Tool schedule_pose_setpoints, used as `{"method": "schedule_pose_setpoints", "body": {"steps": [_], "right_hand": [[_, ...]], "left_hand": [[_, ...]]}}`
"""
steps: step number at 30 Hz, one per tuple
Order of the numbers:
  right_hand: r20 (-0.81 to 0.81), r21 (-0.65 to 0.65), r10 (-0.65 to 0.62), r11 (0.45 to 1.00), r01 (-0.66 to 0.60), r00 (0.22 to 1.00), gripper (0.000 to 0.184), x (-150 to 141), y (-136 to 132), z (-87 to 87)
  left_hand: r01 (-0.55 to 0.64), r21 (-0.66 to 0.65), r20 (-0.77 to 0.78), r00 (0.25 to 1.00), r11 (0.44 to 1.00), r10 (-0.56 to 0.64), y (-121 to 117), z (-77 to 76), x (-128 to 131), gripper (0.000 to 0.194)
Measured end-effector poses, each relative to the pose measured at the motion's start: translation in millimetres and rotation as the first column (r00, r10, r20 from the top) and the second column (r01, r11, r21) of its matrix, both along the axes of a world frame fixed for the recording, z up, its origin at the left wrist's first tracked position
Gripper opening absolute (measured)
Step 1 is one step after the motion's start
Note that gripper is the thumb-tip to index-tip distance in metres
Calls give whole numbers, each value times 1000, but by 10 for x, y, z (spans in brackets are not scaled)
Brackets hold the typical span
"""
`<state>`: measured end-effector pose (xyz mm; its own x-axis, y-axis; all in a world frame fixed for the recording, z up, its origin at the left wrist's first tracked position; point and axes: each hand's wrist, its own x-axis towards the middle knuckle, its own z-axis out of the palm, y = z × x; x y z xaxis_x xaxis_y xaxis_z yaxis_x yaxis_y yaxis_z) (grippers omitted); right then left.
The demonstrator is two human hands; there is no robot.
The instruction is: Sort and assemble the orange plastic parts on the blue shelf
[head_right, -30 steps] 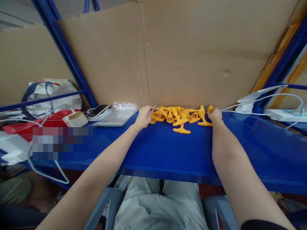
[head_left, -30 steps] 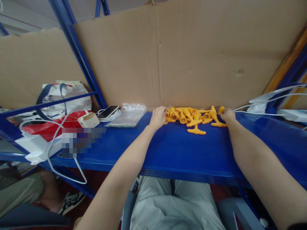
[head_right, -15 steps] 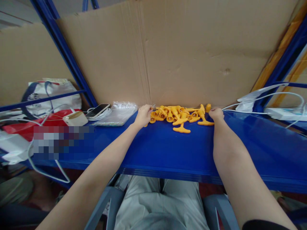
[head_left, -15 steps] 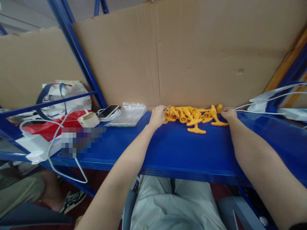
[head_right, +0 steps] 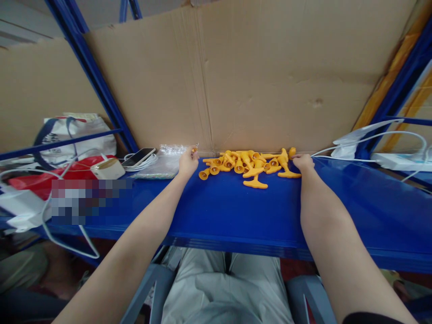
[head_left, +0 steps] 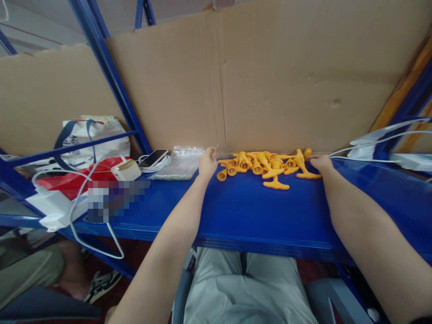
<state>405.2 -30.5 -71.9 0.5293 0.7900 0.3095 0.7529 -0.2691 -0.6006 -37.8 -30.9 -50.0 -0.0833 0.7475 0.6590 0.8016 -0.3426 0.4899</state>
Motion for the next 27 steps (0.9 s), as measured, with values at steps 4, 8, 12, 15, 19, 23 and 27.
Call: {"method": "schedule_pose_setpoints", "body": {"steps": [4, 8, 12, 15, 19, 23, 27], "right_hand": [[-60, -88, -83, 993, 78, 995, 36, -58, -66, 42], [-78, -110, -100, 990, 91, 992, 40, -107, -115, 81], [-83, -117, -104, 989, 94, 991, 40, -126, -126, 100], [-84, -116, -116, 988, 106, 990, 40, -134, -126, 106], [-66, -101, -119, 989, 112, 991, 36, -132, -123, 101], [-30, -64, -109, 992, 107, 994, 36, -85, -90, 59], [-6, -38, -90, 995, 90, 996, 34, -18, -37, 10]], "left_hand": [[-7, -30, -7, 1000, 1000, 7, 73, -73, -82, 32], [14, -143, -71, 997, 990, -24, 112, -145, -112, 30], [-6, -280, -118, 993, 960, -28, 184, -224, -156, 34], [-12, -354, -146, 988, 935, -42, 252, -282, -208, 36], [-4, -409, -190, 978, 912, -81, 305, -325, -252, 38], [-22, -373, -234, 970, 928, -71, 300, -316, -247, 39], [-9, -261, -283, 957, 965, -67, 283, -283, -210, 38]]}}
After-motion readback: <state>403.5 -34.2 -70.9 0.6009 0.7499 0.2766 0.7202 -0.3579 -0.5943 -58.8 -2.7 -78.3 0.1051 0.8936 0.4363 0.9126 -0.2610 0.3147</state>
